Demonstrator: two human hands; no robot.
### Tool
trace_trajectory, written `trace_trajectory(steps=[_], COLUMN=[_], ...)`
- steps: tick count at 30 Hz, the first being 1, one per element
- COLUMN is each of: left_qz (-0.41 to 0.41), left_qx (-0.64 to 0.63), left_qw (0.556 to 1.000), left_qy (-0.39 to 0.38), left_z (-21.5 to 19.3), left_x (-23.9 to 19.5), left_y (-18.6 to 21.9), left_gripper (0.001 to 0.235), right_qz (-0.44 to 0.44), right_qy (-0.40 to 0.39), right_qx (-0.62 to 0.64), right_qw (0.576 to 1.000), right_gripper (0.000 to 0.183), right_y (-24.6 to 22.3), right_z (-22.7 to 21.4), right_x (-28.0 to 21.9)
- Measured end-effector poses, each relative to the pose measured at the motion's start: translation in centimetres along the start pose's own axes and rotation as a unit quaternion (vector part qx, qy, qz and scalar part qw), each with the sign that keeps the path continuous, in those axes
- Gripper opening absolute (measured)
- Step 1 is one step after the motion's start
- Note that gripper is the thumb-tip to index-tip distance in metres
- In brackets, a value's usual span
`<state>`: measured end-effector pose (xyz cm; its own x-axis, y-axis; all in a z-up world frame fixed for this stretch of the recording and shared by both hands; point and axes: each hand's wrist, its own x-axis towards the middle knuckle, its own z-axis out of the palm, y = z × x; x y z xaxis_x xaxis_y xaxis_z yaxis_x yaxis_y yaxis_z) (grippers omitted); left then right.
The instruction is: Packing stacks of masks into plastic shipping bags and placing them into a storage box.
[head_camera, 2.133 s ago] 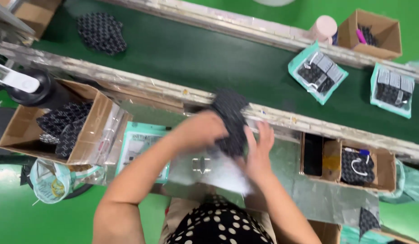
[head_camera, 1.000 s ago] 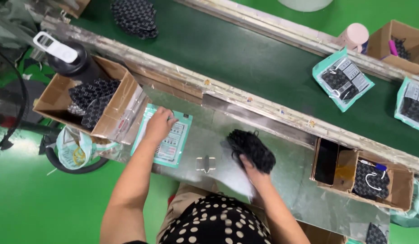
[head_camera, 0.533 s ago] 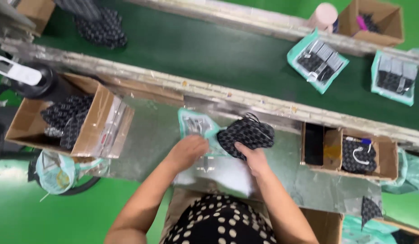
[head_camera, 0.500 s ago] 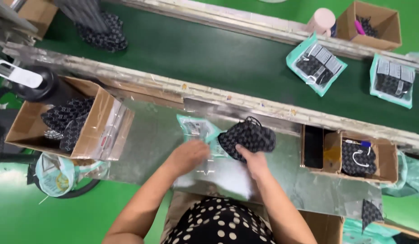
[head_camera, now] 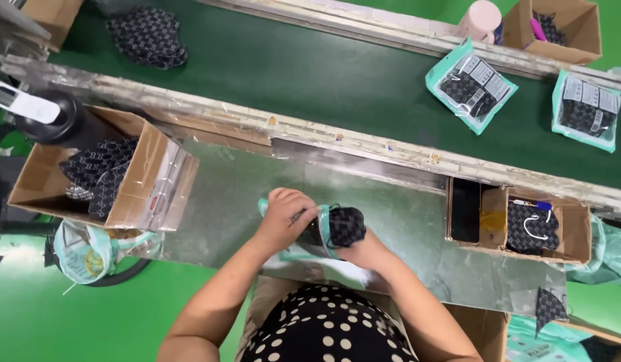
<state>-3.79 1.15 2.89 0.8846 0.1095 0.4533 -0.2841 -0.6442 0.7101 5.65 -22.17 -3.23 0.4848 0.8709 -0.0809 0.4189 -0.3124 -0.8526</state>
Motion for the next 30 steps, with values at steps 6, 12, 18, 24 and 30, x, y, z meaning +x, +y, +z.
trace_trajectory(steps=[6, 12, 18, 24, 30], left_qz=[-0.067, 0.022, -0.024, 0.051, 0.031], left_qx=[0.026, 0.031, 0.013, 0.052, 0.096], left_qw=[0.997, 0.998, 1.0, 0.992, 0.991], left_qy=[0.04, -0.046, 0.006, -0.107, -0.091], left_z=[-0.4, 3.2, -0.8, -0.5, -0.3], left_x=[0.4, -1.3, 1.0, 0.8, 0.8], left_y=[0.4, -0.1, 2.6, 4.9, 5.7], left_gripper=[0.005, 0.008, 0.02, 0.015, 0.01], right_qz=[0.056, 0.05, -0.017, -0.009, -0.029], right_qy=[0.056, -0.027, 0.128, 0.127, 0.134], right_qx=[0.196, -0.023, 0.059, 0.107, 0.148], right_qw=[0.977, 0.998, 0.99, 0.986, 0.979], right_gripper=[0.021, 0.023, 0.029, 0.02, 0.017], right_y=[2.8, 2.0, -3.9, -1.3, -5.7], right_z=[1.9, 1.9, -1.9, -0.7, -2.2], right_x=[-1.2, -0.6, -0.7, -0.9, -0.8])
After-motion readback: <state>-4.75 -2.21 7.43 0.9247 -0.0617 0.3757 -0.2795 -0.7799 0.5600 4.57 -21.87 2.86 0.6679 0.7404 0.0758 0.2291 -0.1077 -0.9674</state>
